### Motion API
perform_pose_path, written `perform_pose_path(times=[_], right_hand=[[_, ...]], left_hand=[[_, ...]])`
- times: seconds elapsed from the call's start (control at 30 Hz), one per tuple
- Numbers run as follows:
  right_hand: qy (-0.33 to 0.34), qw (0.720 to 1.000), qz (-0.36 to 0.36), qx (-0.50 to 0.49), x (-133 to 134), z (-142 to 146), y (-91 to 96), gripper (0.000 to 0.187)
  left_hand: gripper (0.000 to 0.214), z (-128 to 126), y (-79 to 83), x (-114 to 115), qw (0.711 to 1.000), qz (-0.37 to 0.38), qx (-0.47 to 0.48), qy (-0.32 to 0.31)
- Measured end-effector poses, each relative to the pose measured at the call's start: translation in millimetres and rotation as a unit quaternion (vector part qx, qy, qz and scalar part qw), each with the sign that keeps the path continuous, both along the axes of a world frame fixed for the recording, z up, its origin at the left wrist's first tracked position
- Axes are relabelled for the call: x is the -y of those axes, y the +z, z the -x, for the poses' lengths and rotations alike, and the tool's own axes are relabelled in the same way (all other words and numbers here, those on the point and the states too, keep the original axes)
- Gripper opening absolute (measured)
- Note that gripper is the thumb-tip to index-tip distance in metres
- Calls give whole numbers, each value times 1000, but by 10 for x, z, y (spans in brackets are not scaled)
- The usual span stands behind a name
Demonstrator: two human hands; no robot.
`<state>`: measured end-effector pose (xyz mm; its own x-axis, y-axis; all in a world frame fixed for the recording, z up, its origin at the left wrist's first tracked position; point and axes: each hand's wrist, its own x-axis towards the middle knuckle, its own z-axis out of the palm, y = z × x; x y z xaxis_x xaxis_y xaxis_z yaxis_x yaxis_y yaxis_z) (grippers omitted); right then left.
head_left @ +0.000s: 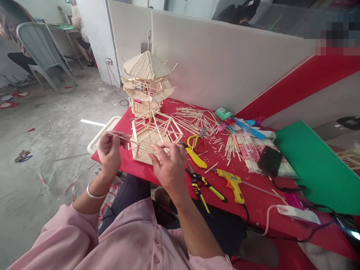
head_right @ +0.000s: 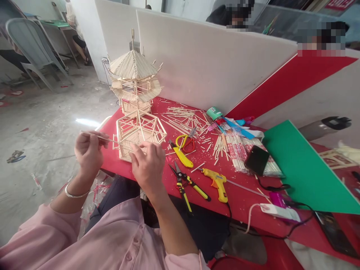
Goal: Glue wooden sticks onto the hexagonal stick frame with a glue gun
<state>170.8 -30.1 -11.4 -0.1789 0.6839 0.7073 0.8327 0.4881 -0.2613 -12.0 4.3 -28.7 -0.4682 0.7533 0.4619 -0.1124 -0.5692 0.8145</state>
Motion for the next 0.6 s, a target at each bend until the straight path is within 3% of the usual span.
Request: perform_pose_path(times=[0.23, 0.33, 0.43, 0.6], right_hand=[[41, 998, 39, 13, -170, 303, 69, 25], [44, 997, 57, 1, -189, 330, 33, 28], [43, 997, 62, -5, -153, 319, 15, 28], [31, 999, 32, -14, 59, 229, 52, 25]], left_hand=[[2, 37, -68, 278, 967, -102, -227, 57], [18, 75, -89, 328, 937, -138, -314, 59], [21, 68, -125, 337, 928, -132, -341, 75], [25, 8, -256, 388, 953, -110, -278, 58]])
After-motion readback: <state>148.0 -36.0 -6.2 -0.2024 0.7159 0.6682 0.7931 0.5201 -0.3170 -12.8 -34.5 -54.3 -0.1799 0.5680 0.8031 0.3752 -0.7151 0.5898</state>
